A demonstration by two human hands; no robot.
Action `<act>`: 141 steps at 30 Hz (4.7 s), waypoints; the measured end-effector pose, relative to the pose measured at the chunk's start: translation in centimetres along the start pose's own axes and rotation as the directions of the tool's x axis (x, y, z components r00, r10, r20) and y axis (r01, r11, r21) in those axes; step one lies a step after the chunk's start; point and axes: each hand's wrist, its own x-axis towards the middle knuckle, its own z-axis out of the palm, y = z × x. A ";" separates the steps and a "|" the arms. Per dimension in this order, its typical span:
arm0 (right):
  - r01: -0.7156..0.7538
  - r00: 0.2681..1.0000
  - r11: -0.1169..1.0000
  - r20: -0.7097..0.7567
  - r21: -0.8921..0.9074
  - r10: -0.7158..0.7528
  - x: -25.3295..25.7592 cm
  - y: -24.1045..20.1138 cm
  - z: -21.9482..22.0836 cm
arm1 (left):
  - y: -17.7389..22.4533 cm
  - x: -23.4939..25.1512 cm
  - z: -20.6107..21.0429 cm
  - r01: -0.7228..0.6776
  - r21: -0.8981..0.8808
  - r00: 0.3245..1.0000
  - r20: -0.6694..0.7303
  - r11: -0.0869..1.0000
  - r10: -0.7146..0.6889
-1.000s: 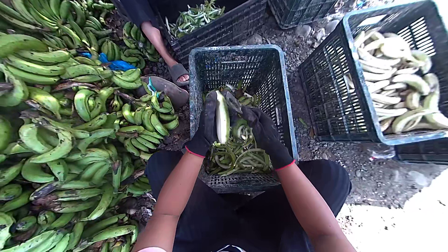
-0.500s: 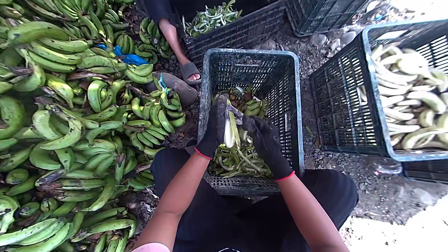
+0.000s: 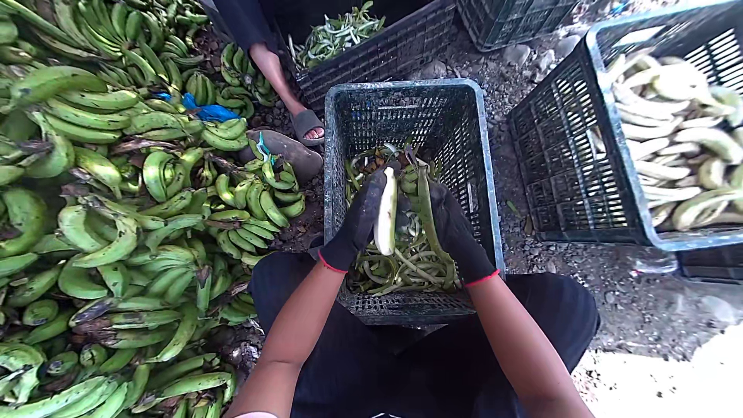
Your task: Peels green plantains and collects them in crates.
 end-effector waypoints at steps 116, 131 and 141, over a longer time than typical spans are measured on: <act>0.090 0.977 0.816 -0.208 0.570 0.037 -2.2 -0.3 -9.8 | -4.6 7.0 -0.4 0.164 0.932 0.966 -0.086 0.322 -0.244; -0.229 0.942 0.861 0.326 0.454 0.079 -0.7 -1.5 3.6 | 1.5 1.7 -3.6 0.005 0.627 0.858 -0.403 0.779 0.319; -0.154 0.971 0.813 0.239 0.561 0.020 -1.2 -2.9 5.0 | 2.0 2.0 -2.0 0.142 0.743 0.838 -0.442 0.654 0.320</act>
